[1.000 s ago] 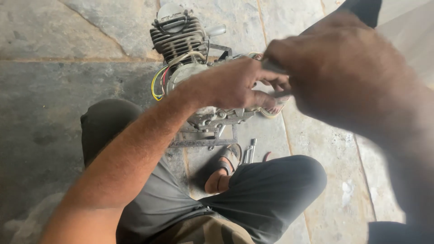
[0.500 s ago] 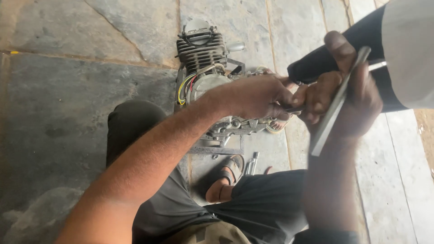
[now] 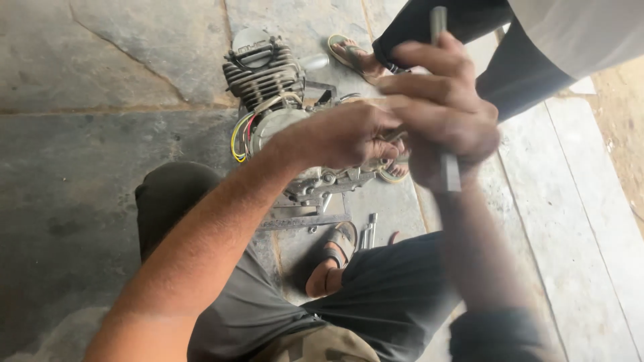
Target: Repairing or disassembling a small engine component using pliers and a socket wrench.
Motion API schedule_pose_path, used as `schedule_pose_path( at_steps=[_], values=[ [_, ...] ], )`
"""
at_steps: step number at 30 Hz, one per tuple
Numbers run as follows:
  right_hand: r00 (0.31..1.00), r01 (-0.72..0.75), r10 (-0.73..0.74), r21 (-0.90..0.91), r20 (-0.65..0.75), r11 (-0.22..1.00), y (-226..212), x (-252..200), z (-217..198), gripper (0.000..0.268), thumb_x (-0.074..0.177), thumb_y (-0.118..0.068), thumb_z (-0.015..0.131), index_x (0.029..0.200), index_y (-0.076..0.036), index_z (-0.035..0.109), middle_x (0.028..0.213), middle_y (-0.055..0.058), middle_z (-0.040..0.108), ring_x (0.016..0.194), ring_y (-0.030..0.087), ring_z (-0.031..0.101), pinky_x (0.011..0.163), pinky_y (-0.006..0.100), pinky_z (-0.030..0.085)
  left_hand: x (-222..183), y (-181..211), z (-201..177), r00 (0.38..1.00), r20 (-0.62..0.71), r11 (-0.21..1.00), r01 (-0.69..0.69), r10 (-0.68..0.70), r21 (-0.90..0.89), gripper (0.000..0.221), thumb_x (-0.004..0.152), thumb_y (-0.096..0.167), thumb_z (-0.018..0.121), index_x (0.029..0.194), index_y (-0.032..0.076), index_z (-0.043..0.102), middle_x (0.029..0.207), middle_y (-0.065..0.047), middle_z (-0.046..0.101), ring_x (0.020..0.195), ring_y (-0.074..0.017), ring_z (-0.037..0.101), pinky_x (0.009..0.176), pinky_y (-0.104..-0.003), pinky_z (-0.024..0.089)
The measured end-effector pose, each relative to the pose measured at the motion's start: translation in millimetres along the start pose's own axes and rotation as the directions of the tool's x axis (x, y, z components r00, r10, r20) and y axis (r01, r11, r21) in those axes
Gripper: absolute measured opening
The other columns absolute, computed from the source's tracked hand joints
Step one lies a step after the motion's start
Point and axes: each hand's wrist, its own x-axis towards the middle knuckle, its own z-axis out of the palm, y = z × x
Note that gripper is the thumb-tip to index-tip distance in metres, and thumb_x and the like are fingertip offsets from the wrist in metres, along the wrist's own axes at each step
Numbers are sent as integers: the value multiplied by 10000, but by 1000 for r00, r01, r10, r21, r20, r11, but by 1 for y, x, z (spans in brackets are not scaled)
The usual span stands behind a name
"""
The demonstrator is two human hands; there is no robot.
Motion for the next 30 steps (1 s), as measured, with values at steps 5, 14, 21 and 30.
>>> schedule_pose_path(
  at_steps=[5,14,21,30],
  values=[
    [747,43,652,988,-129,145,-4,-30,11,553,994,-325,588,1429,13,553,840,173,737,790,254,736,818,440,622,-5,15,1,963,207,984,180,-175,-8,286,921,330,699,1129,146,765,1016,-67,801,919,-206,753,862,-417,557],
    [682,-529,667,832,300,166,14,-34,-24,575,1138,-477,405,956,36,589,503,66,388,358,167,341,562,374,497,2,-6,47,994,-91,961,75,-53,268,335,941,402,711,1095,107,746,708,-108,740,597,-204,728,618,-392,610],
    [782,-167,616,984,98,55,2,-70,7,779,1125,-683,339,1048,35,630,609,52,498,453,153,435,604,339,506,-17,-12,88,898,-422,951,15,122,308,265,1031,353,646,1025,88,668,754,-69,716,608,-174,716,536,-330,589],
    [719,-396,610,525,-333,754,-27,-105,17,479,941,-66,864,1326,2,586,1181,148,672,1112,269,710,962,382,625,-16,-17,82,839,-531,964,32,117,263,304,994,392,682,966,92,643,724,-65,685,612,-191,710,545,-344,580]
  ],
)
